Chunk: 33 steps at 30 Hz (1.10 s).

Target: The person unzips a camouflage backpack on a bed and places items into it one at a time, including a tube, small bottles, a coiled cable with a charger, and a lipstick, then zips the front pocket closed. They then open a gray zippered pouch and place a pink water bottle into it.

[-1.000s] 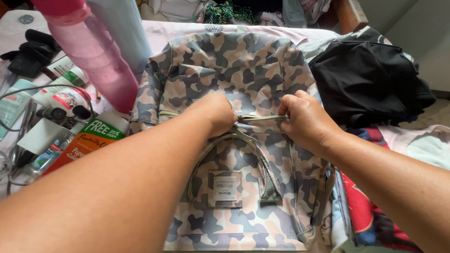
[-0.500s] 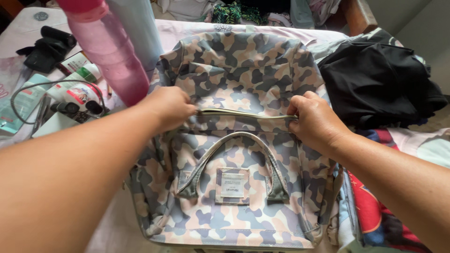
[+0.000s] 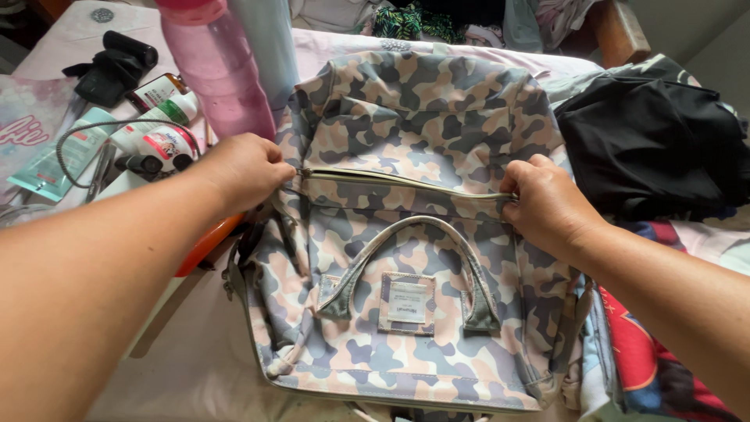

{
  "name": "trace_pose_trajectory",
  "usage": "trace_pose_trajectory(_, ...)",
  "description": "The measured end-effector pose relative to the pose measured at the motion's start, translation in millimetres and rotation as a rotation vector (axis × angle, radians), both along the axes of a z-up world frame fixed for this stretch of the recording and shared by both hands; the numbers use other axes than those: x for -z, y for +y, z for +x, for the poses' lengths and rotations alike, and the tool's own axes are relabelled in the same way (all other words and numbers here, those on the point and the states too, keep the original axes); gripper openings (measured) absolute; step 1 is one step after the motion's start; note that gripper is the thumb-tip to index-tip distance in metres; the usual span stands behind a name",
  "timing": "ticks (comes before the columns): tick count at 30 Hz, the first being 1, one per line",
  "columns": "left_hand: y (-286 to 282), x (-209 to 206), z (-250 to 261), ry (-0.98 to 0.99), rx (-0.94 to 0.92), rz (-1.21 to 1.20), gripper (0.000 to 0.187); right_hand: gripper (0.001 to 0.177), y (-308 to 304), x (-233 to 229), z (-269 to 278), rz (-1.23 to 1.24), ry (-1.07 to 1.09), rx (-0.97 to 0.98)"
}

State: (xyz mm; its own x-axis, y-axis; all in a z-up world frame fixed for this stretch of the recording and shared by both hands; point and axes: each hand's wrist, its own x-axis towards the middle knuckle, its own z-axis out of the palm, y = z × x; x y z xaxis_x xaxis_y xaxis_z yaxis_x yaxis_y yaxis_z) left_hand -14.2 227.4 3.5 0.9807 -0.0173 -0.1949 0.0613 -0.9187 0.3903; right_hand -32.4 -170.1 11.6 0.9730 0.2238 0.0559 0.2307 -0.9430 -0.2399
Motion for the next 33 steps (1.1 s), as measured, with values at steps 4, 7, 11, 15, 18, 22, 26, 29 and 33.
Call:
trace_pose_trajectory(4,-7,0,-15,-0.040,-0.043,0.045,0.038,0.026,13,-10,-8,-0.085,0.014,0.047)
trace_pose_trajectory(7,-15,-3,-27,-0.063,-0.111,0.025,0.038,0.028,25,-15,-15,-0.225,0.014,0.074)
trace_pose_trajectory(11,-24,-9,-38,-0.063,-0.185,0.014,0.038,0.032,48,-17,-20,-0.329,-0.082,-0.098)
trace_pose_trajectory(15,-28,-12,-45,-0.053,-0.205,0.018,0.041,0.038,69,-15,-20,-0.300,-0.012,-0.132)
trace_pose_trajectory(18,-24,-11,-49,-0.077,-0.242,-0.030,0.039,0.047,83,-17,-20,-0.285,-0.036,-0.222)
trace_pose_trajectory(22,-7,-2,-52,-0.205,-0.230,0.044,0.032,0.045,99,-18,-26,-0.263,0.068,-0.250)
trace_pose_trajectory(26,15,11,-58,-0.332,-0.201,0.198,0.030,0.033,113,-11,-31,-0.179,0.036,-0.356)
trace_pose_trajectory(29,30,17,-58,-0.299,-0.278,0.229,0.031,0.029,123,-7,-33,-0.079,-0.020,-0.411)
trace_pose_trajectory(33,50,19,-60,-0.202,-0.463,0.205,0.032,0.031,139,-8,-32,-0.035,0.000,-0.422)
